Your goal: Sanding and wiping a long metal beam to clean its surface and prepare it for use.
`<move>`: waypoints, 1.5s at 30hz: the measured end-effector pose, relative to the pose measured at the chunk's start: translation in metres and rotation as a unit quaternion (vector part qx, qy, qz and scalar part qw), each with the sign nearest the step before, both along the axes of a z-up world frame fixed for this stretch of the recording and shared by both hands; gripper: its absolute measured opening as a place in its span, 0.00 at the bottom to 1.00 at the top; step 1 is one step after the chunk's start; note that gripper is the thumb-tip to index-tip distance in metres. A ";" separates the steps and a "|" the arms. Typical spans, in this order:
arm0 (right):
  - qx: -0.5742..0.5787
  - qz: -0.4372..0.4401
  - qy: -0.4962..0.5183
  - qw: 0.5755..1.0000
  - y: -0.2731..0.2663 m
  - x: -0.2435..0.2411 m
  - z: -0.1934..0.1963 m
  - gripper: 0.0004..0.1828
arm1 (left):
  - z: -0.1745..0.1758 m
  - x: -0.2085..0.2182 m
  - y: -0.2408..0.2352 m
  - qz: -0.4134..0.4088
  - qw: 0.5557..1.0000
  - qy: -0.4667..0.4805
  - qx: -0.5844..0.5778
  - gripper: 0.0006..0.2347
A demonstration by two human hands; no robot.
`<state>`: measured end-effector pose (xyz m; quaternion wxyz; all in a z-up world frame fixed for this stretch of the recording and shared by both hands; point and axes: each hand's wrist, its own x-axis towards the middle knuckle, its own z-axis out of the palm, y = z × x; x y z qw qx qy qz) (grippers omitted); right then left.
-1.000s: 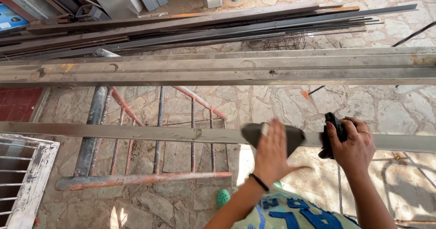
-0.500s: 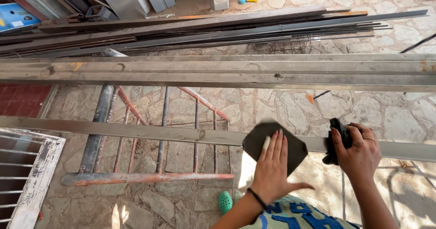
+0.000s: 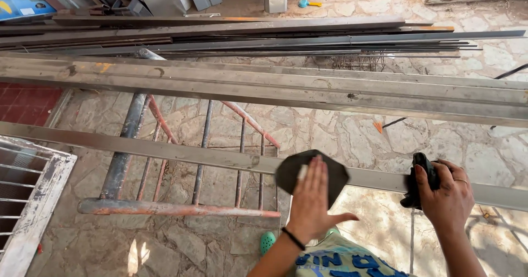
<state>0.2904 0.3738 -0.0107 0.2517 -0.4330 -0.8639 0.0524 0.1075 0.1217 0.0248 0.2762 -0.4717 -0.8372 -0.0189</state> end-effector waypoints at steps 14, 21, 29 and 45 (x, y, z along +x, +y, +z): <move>0.047 0.011 -0.006 0.999 -0.089 -0.114 -0.015 0.22 | 0.003 -0.197 -0.172 0.126 0.948 -0.291 0.028 0.57; 0.056 0.253 0.052 0.964 -0.280 -0.315 0.023 0.22 | 0.001 -0.201 -0.181 0.096 0.947 -0.306 -0.019 0.69; 0.057 0.125 0.041 0.990 -0.230 -0.257 0.001 0.18 | 0.000 -0.207 -0.190 0.056 0.957 -0.284 -0.022 0.65; -0.002 -0.030 -0.013 0.999 -0.108 -0.117 0.006 0.32 | -0.013 -0.078 -0.082 -0.116 0.988 -0.101 0.015 0.68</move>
